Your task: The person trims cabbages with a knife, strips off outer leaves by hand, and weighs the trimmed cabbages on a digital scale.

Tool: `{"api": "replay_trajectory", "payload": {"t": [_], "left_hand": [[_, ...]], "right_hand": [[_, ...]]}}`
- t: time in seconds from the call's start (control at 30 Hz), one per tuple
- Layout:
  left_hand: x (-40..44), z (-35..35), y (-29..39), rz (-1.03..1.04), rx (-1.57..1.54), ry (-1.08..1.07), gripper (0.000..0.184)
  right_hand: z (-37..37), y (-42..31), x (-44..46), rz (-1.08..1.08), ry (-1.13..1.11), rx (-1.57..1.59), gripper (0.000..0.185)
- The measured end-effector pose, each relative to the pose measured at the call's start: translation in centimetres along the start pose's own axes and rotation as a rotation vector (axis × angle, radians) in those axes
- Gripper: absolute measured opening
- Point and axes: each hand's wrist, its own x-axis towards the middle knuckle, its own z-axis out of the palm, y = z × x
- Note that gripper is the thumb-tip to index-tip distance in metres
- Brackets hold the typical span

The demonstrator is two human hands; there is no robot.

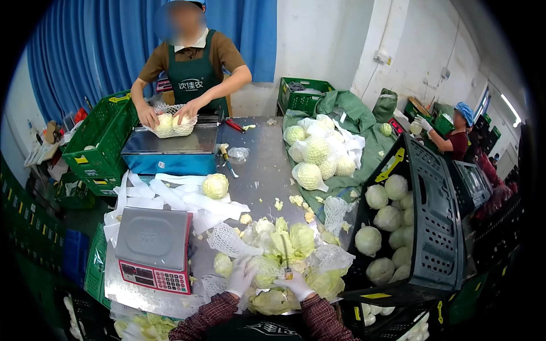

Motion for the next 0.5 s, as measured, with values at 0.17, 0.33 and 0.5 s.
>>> {"api": "replay_trajectory", "payload": {"t": [0.17, 0.33, 0.5], "left_hand": [[-5.6, 0.3, 0.0, -0.224, -0.261, 0.111, 0.076], [-5.9, -0.7, -1.5, -0.456, -0.806, 0.053, 0.093], [-4.6, -2.5, -2.8, -0.556, -1.122, 0.000, 0.070]], "right_hand": [[2.0, -0.8, 0.2, 0.443, 0.055, 0.756, 0.016], [5.9, -1.2, -0.8, 0.454, -0.133, 0.663, 0.016], [7.6, -3.1, -1.1, 0.505, -0.507, 0.705, 0.015]]}}
